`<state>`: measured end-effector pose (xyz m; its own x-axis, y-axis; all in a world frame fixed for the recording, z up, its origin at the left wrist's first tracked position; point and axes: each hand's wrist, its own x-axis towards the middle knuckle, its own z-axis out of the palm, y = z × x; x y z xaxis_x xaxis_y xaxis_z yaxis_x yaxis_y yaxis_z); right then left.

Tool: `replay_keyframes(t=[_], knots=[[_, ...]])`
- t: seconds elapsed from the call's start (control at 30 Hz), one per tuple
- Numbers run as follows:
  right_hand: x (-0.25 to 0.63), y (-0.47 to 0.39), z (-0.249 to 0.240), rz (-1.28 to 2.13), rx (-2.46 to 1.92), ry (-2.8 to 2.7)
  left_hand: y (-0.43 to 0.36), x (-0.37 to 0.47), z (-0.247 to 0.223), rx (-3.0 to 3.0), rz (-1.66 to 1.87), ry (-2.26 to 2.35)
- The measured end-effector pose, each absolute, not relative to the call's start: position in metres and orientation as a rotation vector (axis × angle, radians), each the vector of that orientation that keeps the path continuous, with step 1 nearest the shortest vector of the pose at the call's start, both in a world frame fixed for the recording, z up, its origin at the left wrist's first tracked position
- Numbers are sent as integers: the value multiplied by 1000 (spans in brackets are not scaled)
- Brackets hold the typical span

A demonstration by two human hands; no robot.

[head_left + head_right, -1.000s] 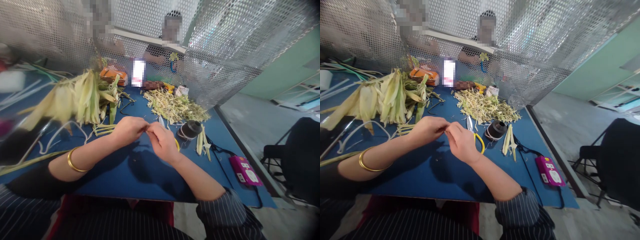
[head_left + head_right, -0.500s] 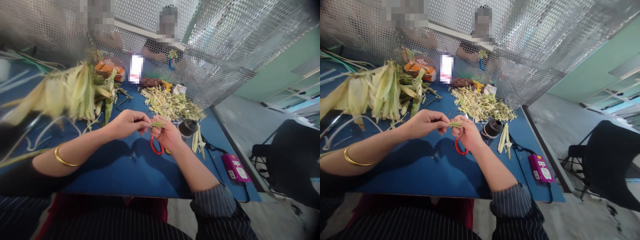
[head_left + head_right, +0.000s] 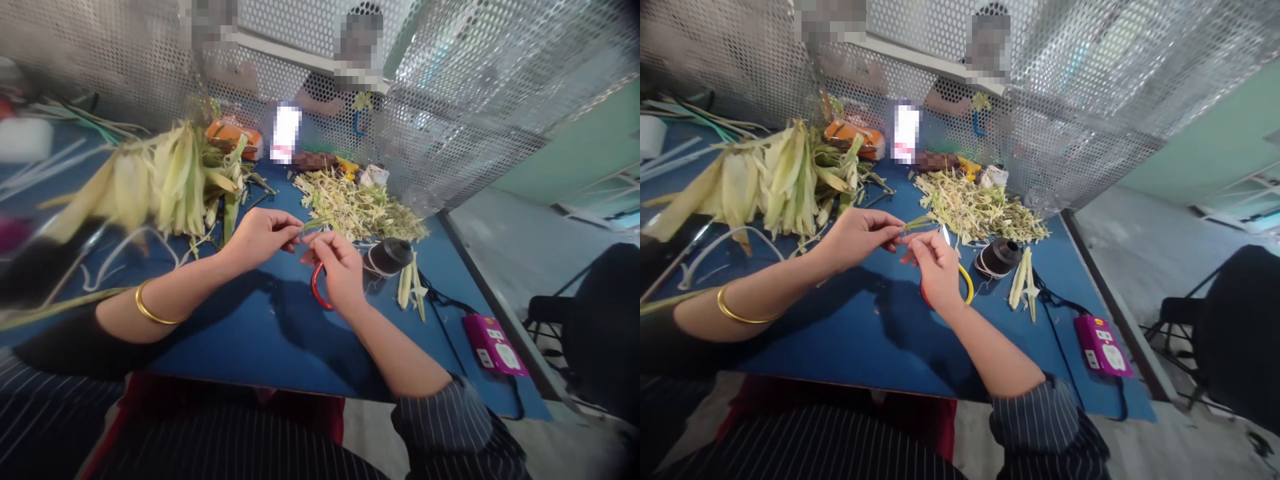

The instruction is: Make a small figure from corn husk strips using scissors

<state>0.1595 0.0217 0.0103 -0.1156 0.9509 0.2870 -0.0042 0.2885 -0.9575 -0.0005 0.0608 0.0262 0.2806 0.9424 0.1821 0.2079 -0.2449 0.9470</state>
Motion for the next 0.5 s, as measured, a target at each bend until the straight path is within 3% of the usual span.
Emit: replay_keyframes(t=[0.23, 0.5], knots=[[163, 15, 15, 459, -864, -2024, 55, 1, 24, 2014, 1061, 1172], [162, 15, 17, 395, -867, -2177, 49, 3, 21, 2337, 950, 1254]])
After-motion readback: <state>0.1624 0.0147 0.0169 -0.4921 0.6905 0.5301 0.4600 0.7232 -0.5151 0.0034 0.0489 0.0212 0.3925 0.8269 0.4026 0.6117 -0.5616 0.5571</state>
